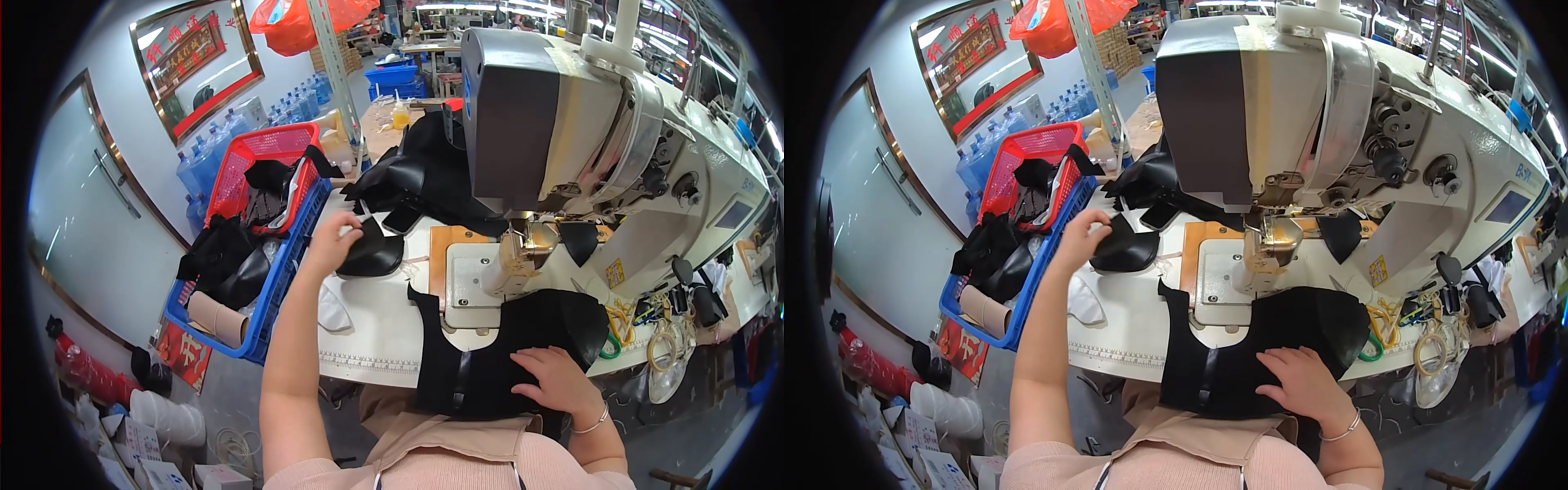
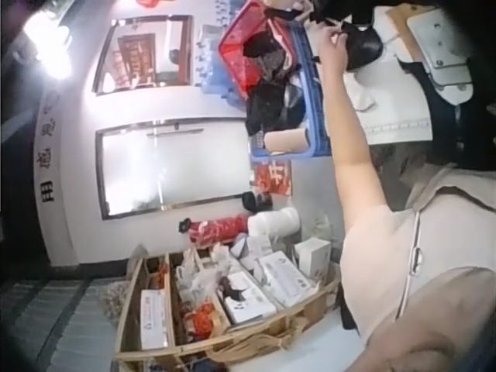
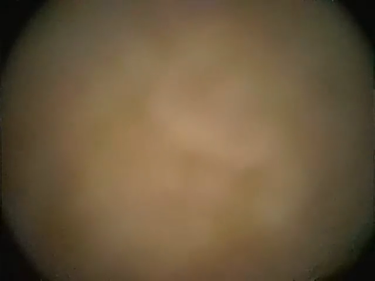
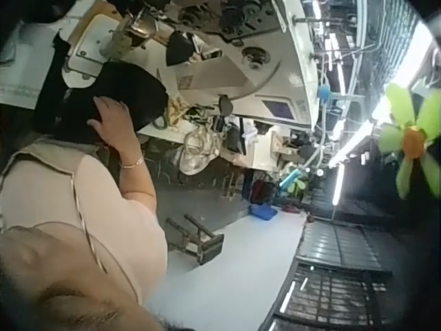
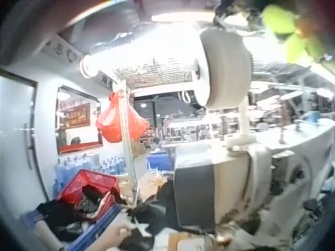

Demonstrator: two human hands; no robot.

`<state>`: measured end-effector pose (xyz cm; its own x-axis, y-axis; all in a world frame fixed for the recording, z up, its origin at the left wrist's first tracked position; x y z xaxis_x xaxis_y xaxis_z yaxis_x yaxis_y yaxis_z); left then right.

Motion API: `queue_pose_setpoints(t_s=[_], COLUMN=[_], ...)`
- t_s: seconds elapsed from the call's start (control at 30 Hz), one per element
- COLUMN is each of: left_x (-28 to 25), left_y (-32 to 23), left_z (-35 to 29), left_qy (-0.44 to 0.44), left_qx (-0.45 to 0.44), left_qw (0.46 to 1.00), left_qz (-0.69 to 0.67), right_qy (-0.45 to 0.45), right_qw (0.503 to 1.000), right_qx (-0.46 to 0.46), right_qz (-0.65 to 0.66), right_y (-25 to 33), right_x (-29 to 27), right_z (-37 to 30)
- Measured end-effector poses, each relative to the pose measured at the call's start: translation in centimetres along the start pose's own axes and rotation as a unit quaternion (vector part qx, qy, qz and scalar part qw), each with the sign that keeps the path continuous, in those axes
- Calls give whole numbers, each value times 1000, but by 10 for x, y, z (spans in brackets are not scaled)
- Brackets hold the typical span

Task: Stitching together leather shoe upper components using an industrial sewing machine.

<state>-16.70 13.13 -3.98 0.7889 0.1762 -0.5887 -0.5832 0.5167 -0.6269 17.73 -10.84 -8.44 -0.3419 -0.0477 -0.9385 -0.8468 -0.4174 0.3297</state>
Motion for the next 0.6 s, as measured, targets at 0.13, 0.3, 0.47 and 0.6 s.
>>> queue_pose_setpoints(t_s=[0.13,0.3,0.47,0.6], left_x=[17,52,37,22], left_y=[-14,-110,-136,-128], left_z=[-9,-42,-106,-154], left_qy=[19,136,-27,-55], left_qx=[105,282,380,400], left_qw=[992,938,912,892], left_qz=[67,146,150,205], right_qy=[29,-117,178,308], right_qw=[998,972,862,742], right_qx=[-40,-71,-12,-22], right_qz=[24,193,475,595], right_y=[10,20,44,64], right_x=[-9,-20,-12,25], right_z=[20,91,130,138])
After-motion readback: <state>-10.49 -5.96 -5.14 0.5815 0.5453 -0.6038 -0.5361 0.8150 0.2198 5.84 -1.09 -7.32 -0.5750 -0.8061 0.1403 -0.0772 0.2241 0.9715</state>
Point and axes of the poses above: each hand's wrist, its own z-axis towards the middle knuckle, its own x-axis out of the palm, y = z × x, the point moved 3 cm from there along z, towards the middle knuckle, and after that the axes turned 3 degrees about -z, right-handed, at the moved point
